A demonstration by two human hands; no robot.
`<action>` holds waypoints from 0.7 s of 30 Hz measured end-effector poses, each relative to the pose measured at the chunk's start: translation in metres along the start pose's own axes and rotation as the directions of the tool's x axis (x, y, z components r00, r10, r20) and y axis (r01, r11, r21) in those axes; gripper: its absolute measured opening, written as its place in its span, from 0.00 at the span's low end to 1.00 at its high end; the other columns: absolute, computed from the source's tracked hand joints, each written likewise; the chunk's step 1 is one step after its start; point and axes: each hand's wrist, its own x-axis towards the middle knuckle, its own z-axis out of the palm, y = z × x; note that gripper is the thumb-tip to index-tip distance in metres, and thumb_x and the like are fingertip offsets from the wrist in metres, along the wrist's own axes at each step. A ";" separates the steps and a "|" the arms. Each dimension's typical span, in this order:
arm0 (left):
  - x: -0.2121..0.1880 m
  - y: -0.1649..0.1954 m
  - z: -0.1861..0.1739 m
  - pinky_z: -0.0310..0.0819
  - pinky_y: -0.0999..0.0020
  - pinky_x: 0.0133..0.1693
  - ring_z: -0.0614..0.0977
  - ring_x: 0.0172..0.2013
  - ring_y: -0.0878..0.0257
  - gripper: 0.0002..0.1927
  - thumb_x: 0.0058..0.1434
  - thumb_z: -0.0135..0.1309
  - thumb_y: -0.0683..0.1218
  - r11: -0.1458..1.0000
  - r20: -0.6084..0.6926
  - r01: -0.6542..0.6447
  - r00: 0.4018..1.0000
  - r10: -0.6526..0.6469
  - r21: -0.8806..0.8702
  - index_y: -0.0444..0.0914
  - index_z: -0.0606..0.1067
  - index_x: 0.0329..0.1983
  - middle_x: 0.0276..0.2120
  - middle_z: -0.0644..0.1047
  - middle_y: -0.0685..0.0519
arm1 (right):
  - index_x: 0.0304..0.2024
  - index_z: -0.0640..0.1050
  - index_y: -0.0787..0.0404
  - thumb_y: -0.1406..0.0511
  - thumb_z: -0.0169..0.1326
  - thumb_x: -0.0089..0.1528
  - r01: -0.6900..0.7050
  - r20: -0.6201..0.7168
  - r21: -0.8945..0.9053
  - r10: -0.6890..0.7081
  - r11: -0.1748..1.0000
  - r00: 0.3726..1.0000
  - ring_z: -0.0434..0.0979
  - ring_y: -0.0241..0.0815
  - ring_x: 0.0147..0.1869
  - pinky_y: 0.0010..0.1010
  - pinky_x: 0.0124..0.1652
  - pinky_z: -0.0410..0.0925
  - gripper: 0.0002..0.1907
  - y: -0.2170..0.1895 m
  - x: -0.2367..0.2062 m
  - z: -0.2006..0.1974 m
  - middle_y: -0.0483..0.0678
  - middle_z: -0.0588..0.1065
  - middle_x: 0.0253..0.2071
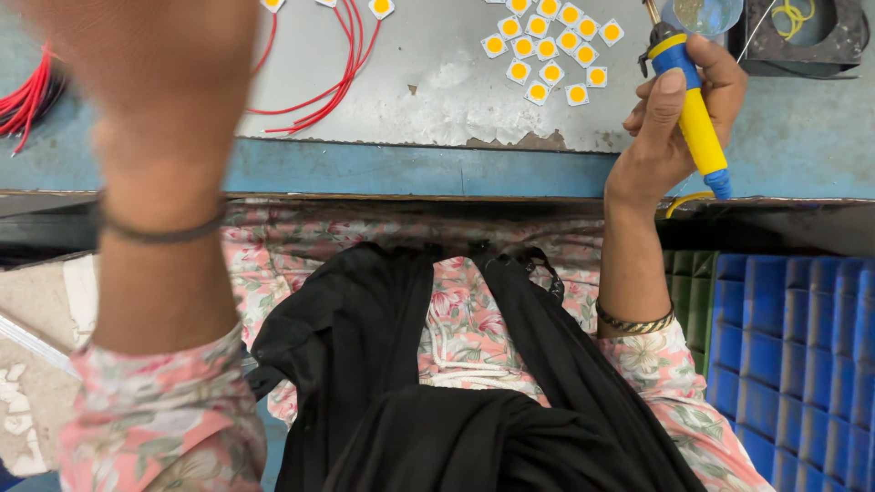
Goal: The person dips the stripped ends of red wires into a small cup of flux paste, then solders the wire ends onto the pads of yellow LED boards laid on the workbench using a soldering iron, setting each finished board aside. At the end the person gathers a bundle of red and black wires.
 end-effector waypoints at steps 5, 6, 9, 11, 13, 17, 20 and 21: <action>-0.022 -0.037 -0.009 0.62 0.53 0.36 0.73 0.36 0.47 0.09 0.73 0.48 0.47 0.856 0.338 0.399 0.896 -0.288 -0.329 0.38 0.72 0.38 0.33 0.72 0.45 | 0.62 0.72 0.65 0.56 0.57 0.78 0.012 0.022 -0.003 -0.012 1.000 1.000 0.67 0.32 0.29 0.20 0.30 0.61 0.20 0.003 0.000 -0.002 0.49 0.73 0.36; -0.022 -0.031 -0.007 0.62 0.54 0.38 0.74 0.37 0.47 0.08 0.71 0.52 0.47 0.915 0.183 0.270 0.958 -0.223 -0.299 0.39 0.72 0.36 0.32 0.73 0.46 | 0.62 0.72 0.65 0.56 0.57 0.78 0.009 0.025 -0.005 -0.009 1.000 1.000 0.66 0.32 0.29 0.20 0.31 0.61 0.20 0.003 0.000 -0.001 0.49 0.72 0.36; -0.016 -0.010 -0.003 0.62 0.56 0.38 0.74 0.36 0.49 0.08 0.71 0.56 0.45 0.943 0.006 0.122 0.992 -0.127 -0.311 0.38 0.73 0.36 0.31 0.72 0.48 | 0.62 0.72 0.66 0.57 0.57 0.79 0.003 0.026 -0.012 -0.003 1.000 1.000 0.66 0.32 0.30 0.20 0.31 0.63 0.20 0.003 0.000 -0.001 0.49 0.72 0.38; -0.013 0.002 -0.002 0.61 0.56 0.36 0.74 0.34 0.49 0.07 0.71 0.56 0.43 0.909 0.001 0.141 0.988 -0.152 -0.393 0.37 0.74 0.37 0.31 0.73 0.49 | 0.62 0.71 0.66 0.57 0.57 0.78 0.004 0.023 -0.024 -0.003 1.000 1.000 0.68 0.32 0.32 0.20 0.31 0.63 0.20 0.002 0.000 0.000 0.49 0.73 0.40; -0.010 0.013 0.000 0.62 0.55 0.35 0.75 0.33 0.49 0.05 0.69 0.56 0.43 0.865 0.011 0.189 0.978 -0.208 -0.465 0.37 0.75 0.37 0.32 0.74 0.49 | 0.61 0.72 0.66 0.58 0.57 0.78 0.004 0.024 -0.029 -0.003 1.000 1.000 0.69 0.32 0.32 0.20 0.31 0.63 0.19 0.001 0.001 0.002 0.49 0.73 0.39; -0.004 0.033 0.012 0.63 0.54 0.33 0.76 0.31 0.48 0.05 0.67 0.59 0.45 0.830 0.034 0.256 0.961 -0.275 -0.495 0.39 0.78 0.37 0.30 0.75 0.49 | 0.61 0.72 0.66 0.58 0.58 0.78 -0.002 0.040 -0.024 0.003 1.000 0.999 0.68 0.32 0.32 0.20 0.32 0.63 0.19 -0.002 0.001 0.002 0.49 0.73 0.38; -0.004 0.049 0.020 0.65 0.52 0.35 0.76 0.34 0.47 0.08 0.69 0.62 0.48 0.766 0.163 0.328 0.944 -0.286 -0.552 0.38 0.81 0.43 0.32 0.75 0.46 | 0.61 0.72 0.66 0.58 0.58 0.78 -0.012 0.049 -0.023 0.013 1.000 0.999 0.68 0.31 0.32 0.20 0.32 0.63 0.19 -0.004 0.001 0.003 0.49 0.73 0.38; -0.005 0.055 0.020 0.67 0.51 0.39 0.76 0.39 0.46 0.11 0.69 0.61 0.49 0.744 0.219 0.341 0.940 -0.262 -0.574 0.37 0.81 0.47 0.36 0.75 0.46 | 0.61 0.72 0.66 0.58 0.58 0.78 -0.013 0.052 -0.023 0.014 1.000 0.999 0.68 0.32 0.32 0.20 0.32 0.64 0.19 -0.005 0.001 0.003 0.49 0.73 0.39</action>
